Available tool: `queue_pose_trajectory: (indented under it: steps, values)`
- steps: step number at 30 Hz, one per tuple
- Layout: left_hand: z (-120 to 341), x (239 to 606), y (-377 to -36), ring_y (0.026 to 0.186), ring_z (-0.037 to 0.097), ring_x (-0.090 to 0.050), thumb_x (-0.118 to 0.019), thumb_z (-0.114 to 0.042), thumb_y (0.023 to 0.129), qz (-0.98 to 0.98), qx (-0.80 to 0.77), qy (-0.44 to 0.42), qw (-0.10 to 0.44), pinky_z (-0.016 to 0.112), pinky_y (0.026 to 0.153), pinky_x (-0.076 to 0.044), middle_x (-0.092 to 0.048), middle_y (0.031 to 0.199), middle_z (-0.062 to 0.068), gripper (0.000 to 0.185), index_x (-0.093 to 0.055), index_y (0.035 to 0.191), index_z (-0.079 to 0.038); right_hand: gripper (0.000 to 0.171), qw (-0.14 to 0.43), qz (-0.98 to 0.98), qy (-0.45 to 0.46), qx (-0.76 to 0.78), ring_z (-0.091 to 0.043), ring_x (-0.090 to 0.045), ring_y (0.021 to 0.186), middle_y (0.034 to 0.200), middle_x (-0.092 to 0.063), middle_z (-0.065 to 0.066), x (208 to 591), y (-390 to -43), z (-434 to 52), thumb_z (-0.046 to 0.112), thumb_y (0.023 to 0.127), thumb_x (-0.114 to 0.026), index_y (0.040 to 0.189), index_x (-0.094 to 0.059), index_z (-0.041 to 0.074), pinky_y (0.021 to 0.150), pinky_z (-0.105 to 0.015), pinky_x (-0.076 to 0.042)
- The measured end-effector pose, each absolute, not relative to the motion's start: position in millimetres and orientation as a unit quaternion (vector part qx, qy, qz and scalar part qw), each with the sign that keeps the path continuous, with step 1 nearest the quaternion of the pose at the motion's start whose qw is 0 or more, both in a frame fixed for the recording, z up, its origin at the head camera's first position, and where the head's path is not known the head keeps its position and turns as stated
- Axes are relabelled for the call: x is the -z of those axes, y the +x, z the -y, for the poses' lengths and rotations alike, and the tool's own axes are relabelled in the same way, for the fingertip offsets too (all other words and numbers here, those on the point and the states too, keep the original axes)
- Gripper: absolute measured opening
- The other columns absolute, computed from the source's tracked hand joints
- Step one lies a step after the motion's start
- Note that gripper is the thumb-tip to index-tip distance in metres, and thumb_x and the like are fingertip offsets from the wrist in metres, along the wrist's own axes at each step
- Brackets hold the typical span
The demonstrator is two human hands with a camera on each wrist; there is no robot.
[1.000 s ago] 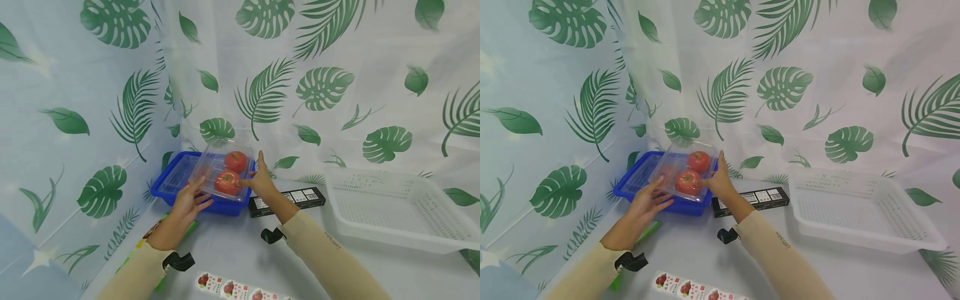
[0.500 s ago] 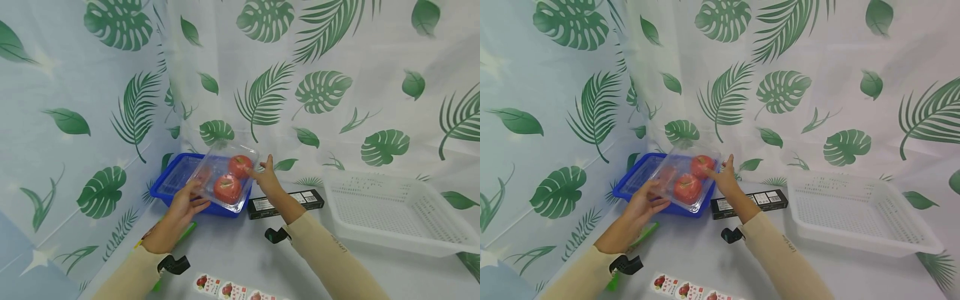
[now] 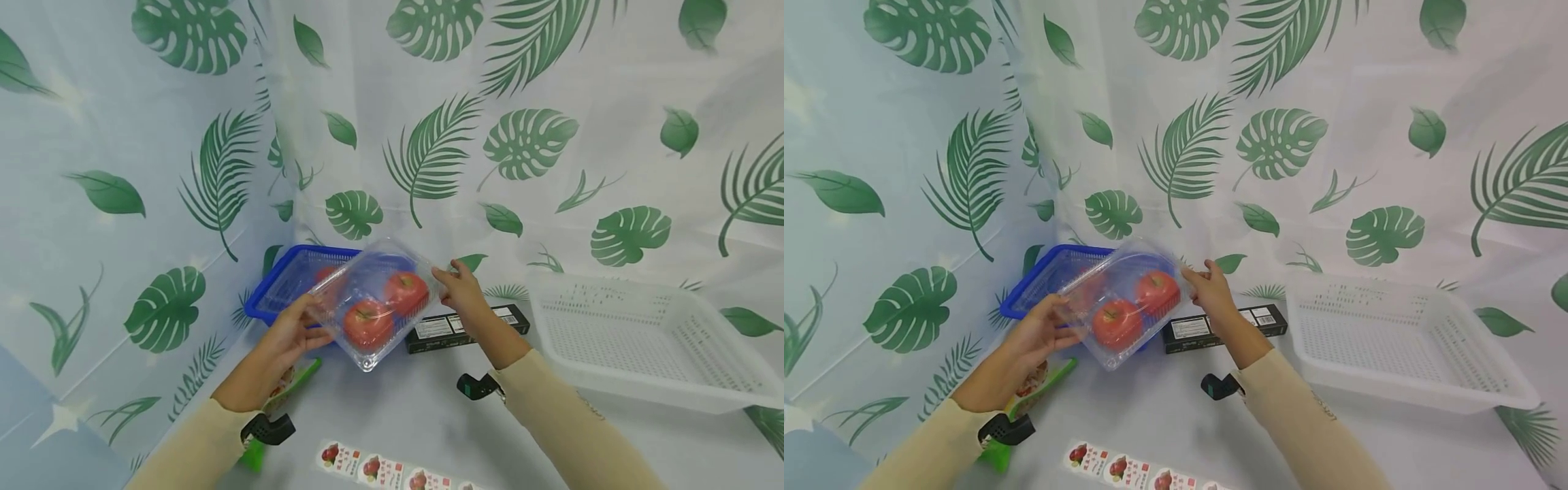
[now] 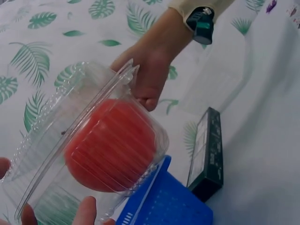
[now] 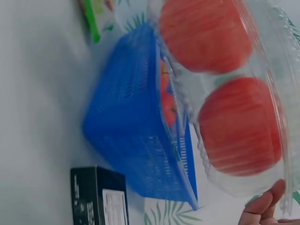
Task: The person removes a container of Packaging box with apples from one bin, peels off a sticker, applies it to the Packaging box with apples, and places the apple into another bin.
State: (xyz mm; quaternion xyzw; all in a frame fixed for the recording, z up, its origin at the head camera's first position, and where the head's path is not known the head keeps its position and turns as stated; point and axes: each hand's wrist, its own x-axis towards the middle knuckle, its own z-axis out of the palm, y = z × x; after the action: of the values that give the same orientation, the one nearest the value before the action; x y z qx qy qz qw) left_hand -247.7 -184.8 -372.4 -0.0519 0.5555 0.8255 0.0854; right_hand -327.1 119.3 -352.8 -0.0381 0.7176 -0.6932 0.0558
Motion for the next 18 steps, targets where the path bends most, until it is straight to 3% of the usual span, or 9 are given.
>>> queue_pose_trajectory:
  steps: [4, 11, 18]
  values:
    - [183, 373, -248, 0.080, 0.032, -0.062, -0.059, -0.031, 0.082, -0.558, -0.822, -0.048, 0.097, 0.046, 0.075, -0.048, -0.055, 0.107, 0.017, 0.058, -0.035, 0.129, -0.007, 0.080, 0.078, -0.743, -0.048, 0.664, -0.021, -0.048, 0.081, 0.129, -0.037, -0.011, 354, -317, -133, 0.046, 0.082, -0.058, 0.142, -0.015, 0.015, 0.082, -0.037, -0.043]
    - [177, 374, -251, 0.090, 0.037, -0.058, -0.064, -0.035, 0.079, -0.563, -0.816, -0.031, 0.127, 0.047, 0.077, -0.047, -0.043, 0.122, 0.022, 0.065, -0.032, 0.129, -0.011, 0.078, 0.110, -0.761, -0.072, 0.635, -0.022, -0.051, 0.081, 0.127, -0.038, -0.013, 355, -299, -156, 0.045, 0.083, -0.057, 0.141, -0.017, 0.011, 0.082, -0.038, -0.044]
    - [164, 375, -253, 0.089, 0.035, -0.059, -0.063, -0.036, 0.079, -0.566, -0.811, -0.028, 0.143, 0.048, 0.076, -0.047, -0.049, 0.113, 0.018, 0.053, -0.037, 0.117, -0.011, 0.063, 0.142, -0.768, -0.120, 0.612, -0.029, -0.049, 0.097, 0.125, -0.042, -0.012, 356, -280, -178, 0.035, 0.087, -0.055, 0.138, -0.027, 0.009, 0.079, -0.037, -0.047]
